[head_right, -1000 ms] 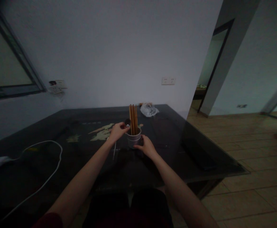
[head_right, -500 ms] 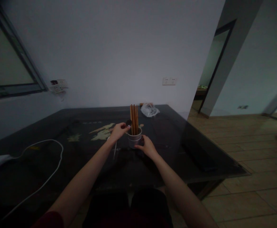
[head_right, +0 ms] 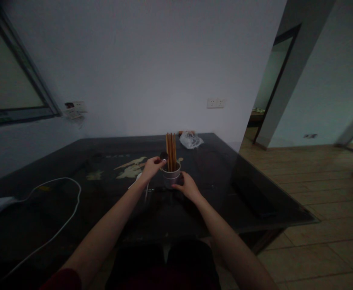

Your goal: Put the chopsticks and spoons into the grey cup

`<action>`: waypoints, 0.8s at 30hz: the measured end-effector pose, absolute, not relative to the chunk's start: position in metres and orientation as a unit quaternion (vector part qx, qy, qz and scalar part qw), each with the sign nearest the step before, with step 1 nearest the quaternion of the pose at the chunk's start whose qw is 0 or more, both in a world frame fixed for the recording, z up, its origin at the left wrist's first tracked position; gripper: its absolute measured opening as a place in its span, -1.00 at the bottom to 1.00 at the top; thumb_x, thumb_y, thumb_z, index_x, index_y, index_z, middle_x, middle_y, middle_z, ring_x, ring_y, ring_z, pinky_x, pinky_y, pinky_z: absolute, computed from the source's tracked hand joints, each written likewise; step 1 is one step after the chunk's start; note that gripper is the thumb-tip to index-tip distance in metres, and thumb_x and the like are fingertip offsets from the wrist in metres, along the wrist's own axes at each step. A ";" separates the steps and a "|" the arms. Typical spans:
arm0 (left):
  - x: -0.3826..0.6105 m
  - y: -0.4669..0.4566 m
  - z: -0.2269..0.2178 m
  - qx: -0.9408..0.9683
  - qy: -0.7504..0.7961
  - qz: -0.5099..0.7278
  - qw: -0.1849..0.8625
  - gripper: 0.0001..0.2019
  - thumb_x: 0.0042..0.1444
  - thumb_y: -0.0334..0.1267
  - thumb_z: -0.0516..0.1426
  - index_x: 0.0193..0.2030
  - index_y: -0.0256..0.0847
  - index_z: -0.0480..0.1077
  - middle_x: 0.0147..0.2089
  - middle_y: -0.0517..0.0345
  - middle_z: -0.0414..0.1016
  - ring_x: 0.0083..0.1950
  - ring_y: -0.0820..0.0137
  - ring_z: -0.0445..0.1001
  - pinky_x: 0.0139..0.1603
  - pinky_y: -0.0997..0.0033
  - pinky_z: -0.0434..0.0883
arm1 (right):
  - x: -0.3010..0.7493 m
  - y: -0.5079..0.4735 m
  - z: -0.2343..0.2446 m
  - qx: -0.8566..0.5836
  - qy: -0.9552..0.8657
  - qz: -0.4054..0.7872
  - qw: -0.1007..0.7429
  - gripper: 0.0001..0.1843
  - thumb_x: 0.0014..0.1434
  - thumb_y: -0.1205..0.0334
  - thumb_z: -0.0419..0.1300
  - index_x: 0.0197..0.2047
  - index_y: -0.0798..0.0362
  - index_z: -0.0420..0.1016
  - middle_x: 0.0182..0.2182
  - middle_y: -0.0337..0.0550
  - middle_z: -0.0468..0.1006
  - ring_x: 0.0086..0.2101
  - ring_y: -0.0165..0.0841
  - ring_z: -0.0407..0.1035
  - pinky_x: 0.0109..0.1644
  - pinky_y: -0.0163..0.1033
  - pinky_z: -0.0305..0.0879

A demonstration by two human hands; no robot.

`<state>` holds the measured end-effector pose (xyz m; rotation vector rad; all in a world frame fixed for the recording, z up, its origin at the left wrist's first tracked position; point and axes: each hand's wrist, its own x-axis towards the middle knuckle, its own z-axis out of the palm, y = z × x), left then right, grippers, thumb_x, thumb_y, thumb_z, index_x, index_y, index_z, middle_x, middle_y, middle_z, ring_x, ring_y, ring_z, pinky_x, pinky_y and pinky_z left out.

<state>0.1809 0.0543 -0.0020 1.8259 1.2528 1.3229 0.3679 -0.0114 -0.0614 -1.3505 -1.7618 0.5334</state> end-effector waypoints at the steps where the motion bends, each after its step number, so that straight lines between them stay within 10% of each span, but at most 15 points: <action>1: 0.181 0.055 -0.002 0.681 0.467 0.493 0.275 -0.76 -0.07 -0.09 0.16 -0.47 -0.27 0.41 -0.47 0.13 0.44 -0.40 0.40 0.39 -0.42 0.49 0.24 | 0.368 -0.012 -0.061 -0.538 -0.702 0.213 0.416 -0.35 -0.13 0.18 0.38 0.04 0.12 0.32 -0.15 -0.02 0.46 -0.22 -0.29 0.36 -0.13 -0.18 0.30; 24: 0.180 0.046 0.015 0.636 0.443 0.581 0.248 -0.69 -0.03 -0.24 0.17 -0.14 -0.21 0.23 -0.40 0.28 0.28 -0.37 0.48 0.33 -0.29 0.50 0.28 | 0.368 -0.013 -0.058 -0.531 -0.706 0.225 0.412 -0.37 -0.12 0.18 0.38 0.02 0.15 0.31 -0.17 -0.03 0.47 -0.22 -0.30 0.36 -0.14 -0.20 0.29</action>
